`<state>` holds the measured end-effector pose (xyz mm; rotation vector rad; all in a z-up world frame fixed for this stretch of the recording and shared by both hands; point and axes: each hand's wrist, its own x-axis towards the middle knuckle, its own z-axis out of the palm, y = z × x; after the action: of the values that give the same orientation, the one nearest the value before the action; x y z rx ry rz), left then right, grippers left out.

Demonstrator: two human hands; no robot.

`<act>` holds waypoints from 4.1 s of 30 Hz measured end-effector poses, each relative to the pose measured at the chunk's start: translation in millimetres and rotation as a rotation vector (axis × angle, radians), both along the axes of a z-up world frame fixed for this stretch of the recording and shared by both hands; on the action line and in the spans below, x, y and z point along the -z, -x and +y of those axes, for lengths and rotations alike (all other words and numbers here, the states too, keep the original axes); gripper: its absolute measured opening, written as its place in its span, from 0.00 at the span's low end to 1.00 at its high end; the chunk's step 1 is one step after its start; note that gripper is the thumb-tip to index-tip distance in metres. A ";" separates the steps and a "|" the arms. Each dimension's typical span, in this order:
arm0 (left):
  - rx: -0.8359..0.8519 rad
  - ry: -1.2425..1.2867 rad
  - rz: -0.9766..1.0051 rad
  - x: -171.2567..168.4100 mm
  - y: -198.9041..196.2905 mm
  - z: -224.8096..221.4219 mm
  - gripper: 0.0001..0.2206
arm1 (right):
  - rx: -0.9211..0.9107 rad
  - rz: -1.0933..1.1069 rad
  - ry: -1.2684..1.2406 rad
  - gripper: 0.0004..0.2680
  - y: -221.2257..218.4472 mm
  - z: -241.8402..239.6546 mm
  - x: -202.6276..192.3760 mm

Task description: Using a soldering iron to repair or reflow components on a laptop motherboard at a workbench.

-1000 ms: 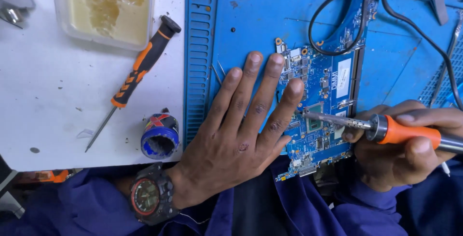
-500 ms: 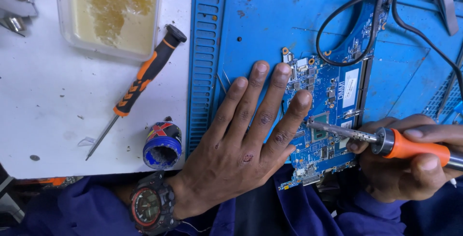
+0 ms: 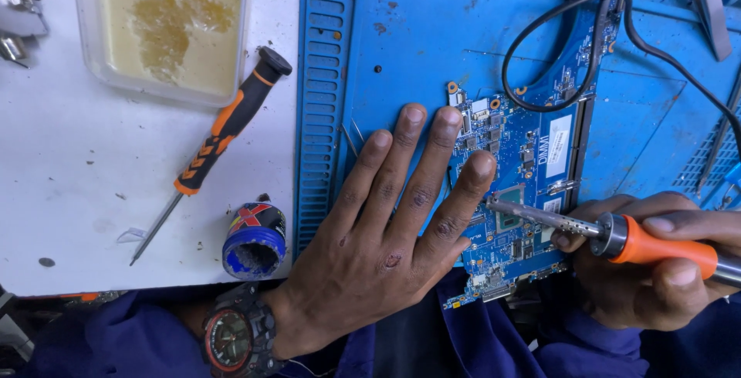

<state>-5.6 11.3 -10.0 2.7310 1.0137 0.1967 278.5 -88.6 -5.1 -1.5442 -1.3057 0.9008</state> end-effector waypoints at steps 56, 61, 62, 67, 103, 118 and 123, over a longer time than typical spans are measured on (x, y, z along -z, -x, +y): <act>-0.056 -0.129 -0.060 -9.9 2.9 -16.5 0.44 | -0.198 -0.176 -0.443 0.09 29.8 108.3 -72.4; -0.061 -0.125 -0.081 -8.2 5.1 -16.2 0.44 | -0.345 -0.436 -0.493 0.08 36.1 133.2 -63.7; -0.060 -0.132 -0.073 -8.6 5.9 -16.3 0.45 | -0.370 -0.453 -0.528 0.07 37.4 137.9 -60.4; -0.060 -0.137 -0.070 -8.8 7.2 -16.7 0.45 | -0.392 -0.479 -0.490 0.06 48.6 143.1 -60.9; -0.049 -0.100 -0.077 -8.7 6.7 -14.4 0.43 | 0.155 0.405 -0.135 0.06 -0.1 136.1 -71.6; -0.040 -0.049 -0.013 -2.7 6.0 -10.9 0.48 | 0.032 -0.106 -0.455 0.12 30.5 48.4 1.3; -0.035 -0.063 -0.047 0.2 7.7 -7.2 0.43 | 0.086 -0.229 -0.466 0.10 10.1 32.2 22.7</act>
<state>-13.3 4.1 -10.2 2.7521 1.0599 0.3013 268.4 -56.4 -27.8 -1.3429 -1.4728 0.3340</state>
